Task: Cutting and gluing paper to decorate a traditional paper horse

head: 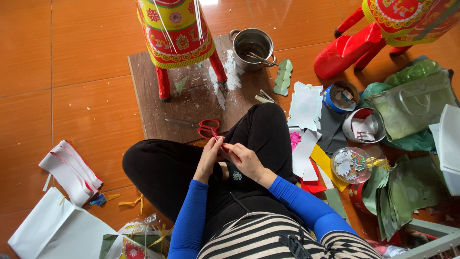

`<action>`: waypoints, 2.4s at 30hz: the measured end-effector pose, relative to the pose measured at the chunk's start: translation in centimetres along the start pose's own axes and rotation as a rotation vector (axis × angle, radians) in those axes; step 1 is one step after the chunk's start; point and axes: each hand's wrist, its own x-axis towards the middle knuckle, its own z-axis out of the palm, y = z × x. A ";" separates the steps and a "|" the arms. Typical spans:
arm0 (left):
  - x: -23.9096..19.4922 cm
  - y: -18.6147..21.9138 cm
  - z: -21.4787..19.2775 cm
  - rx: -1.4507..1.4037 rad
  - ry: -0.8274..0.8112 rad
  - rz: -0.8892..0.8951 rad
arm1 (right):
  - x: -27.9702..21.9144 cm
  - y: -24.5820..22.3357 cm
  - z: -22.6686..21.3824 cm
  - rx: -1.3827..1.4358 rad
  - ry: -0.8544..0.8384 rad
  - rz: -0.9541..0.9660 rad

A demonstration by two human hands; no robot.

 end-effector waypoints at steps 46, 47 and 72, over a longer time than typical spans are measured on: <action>-3.9 4.2 1.5 -0.007 -0.165 0.122 | 0.3 1.0 0.0 -0.048 0.113 -0.106; -3.9 4.4 1.5 0.008 -0.171 0.125 | 0.3 1.1 0.1 -0.046 0.117 -0.119; -5.5 5.8 2.2 0.110 -0.184 0.179 | 0.5 0.8 -0.4 -0.047 0.103 -0.040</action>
